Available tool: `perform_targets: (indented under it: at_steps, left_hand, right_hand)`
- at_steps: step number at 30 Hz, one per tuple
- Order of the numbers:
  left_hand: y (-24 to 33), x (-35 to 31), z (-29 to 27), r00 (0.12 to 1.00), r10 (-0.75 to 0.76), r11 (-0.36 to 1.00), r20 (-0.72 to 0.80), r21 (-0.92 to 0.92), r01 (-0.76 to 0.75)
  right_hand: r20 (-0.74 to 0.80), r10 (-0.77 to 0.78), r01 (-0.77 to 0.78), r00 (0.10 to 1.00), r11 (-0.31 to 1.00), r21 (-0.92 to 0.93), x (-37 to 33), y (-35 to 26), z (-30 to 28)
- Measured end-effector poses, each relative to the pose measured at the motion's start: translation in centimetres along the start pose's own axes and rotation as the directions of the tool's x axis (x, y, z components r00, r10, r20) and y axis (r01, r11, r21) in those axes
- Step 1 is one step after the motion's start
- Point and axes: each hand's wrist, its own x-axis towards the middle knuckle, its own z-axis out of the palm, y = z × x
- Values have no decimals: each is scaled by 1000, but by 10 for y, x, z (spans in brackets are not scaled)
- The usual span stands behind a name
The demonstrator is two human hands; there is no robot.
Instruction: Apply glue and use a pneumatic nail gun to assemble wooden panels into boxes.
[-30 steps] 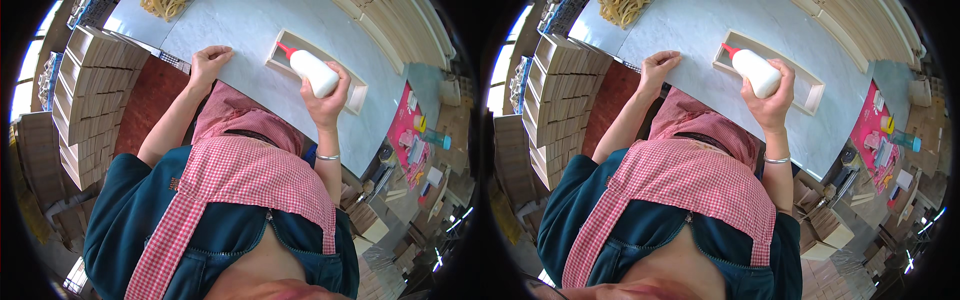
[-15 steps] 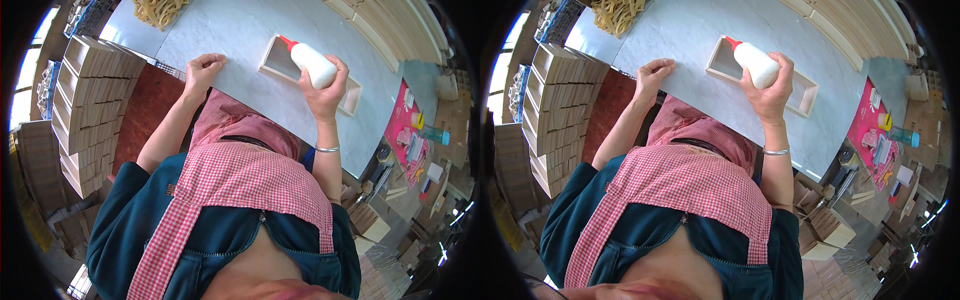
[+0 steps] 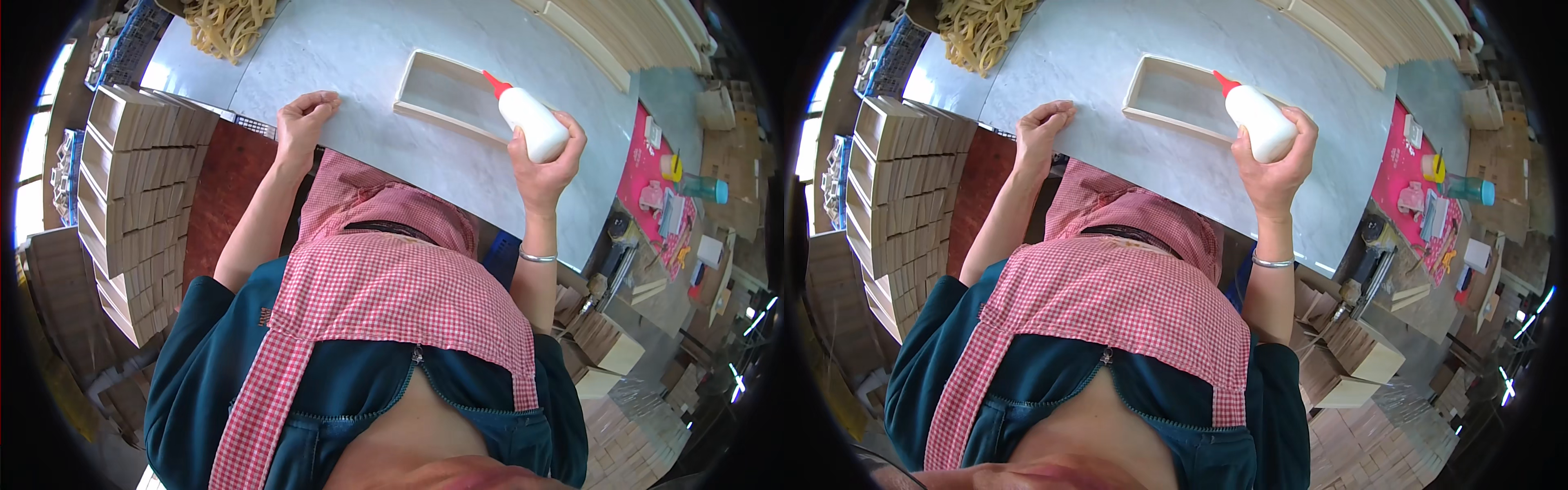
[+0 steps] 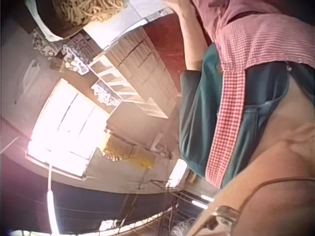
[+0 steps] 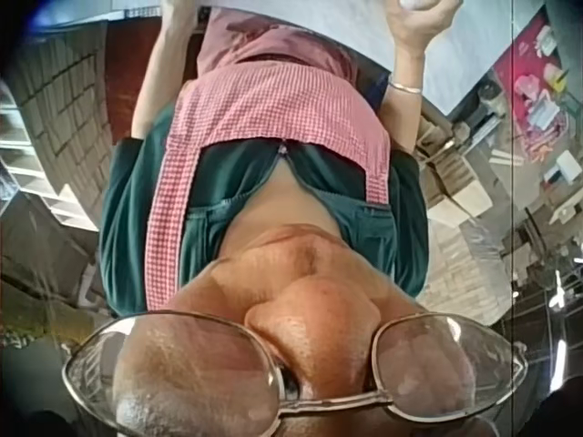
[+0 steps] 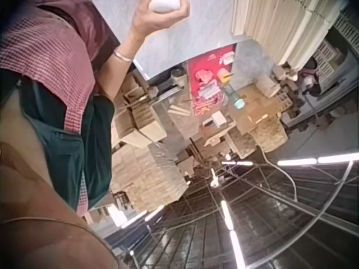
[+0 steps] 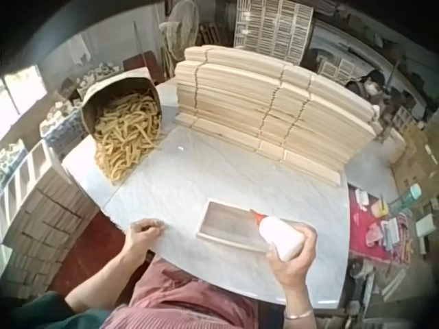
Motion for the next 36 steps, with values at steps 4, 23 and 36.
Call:
perform_targets:
  at_steps: [4, 23, 36]
  left_hand:
    - [-4, 3, -2, 1000, 5, 999, 13, -50, -4]
    - [-16, 12, -11, 998, 53, 998, 40, -36, -52]
    - [-20, 15, -13, 998, 49, 998, 44, -49, -46]
  right_hand:
    - [-35, 58, -60, 998, 997, -57, -7, 8, -17]
    - [-196, 167, -218, 966, 936, -277, -30, 41, -86]
    - [-191, 211, -261, 959, 921, -290, -52, 27, -107]
